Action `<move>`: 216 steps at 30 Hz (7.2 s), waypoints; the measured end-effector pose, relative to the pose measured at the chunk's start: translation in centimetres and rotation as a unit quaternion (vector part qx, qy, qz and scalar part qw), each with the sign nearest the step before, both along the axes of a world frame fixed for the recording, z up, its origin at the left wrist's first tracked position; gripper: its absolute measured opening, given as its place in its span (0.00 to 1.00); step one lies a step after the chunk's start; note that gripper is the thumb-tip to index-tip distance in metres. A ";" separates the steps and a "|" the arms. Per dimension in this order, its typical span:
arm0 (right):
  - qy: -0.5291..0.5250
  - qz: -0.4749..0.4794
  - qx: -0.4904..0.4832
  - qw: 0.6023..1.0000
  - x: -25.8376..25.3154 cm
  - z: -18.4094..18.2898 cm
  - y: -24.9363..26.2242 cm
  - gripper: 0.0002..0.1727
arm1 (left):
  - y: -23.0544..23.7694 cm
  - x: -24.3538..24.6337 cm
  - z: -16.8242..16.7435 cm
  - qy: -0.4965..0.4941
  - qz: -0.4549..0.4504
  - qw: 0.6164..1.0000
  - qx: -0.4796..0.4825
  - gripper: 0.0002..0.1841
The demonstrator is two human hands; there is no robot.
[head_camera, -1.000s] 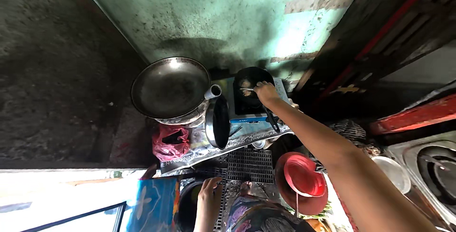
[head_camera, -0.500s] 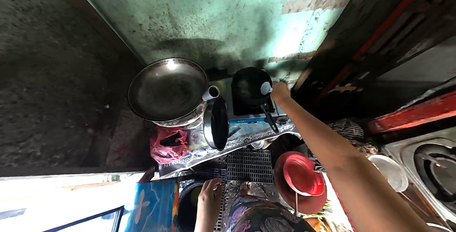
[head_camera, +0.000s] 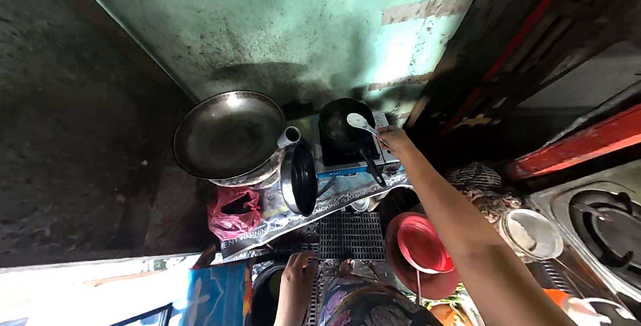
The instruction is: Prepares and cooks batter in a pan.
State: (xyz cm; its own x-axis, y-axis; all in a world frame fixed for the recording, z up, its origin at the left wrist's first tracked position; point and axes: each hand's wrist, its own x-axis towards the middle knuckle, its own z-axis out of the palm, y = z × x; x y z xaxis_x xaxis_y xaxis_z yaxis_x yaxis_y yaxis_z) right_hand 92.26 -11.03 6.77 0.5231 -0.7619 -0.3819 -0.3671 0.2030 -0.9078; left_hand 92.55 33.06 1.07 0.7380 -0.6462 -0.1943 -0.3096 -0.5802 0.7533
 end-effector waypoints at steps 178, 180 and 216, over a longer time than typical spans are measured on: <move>0.510 -0.451 0.155 0.716 -98.9 0.8 74.0 0.20 | 10.6 -94.2 -1.3 -0.169 -0.906 0.373 -0.109 0.10; 0.495 -0.421 0.169 0.741 -98.5 0.5 73.7 0.22 | 10.6 -94.3 -1.2 -0.171 -0.908 0.370 -0.096 0.10; 0.298 -0.559 0.169 0.755 -104.4 -4.8 77.3 0.11 | 10.5 -94.6 -1.7 -0.182 -0.904 0.373 -0.104 0.08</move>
State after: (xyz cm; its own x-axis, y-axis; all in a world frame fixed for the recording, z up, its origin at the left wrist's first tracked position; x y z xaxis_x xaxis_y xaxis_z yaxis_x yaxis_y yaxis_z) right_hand -12.18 66.23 1.99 -0.7154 -0.4066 -0.5682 -0.1178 0.8718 -0.4756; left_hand -2.01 43.52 -0.65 -0.9871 -0.1243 -0.1007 -0.1562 0.8841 0.4404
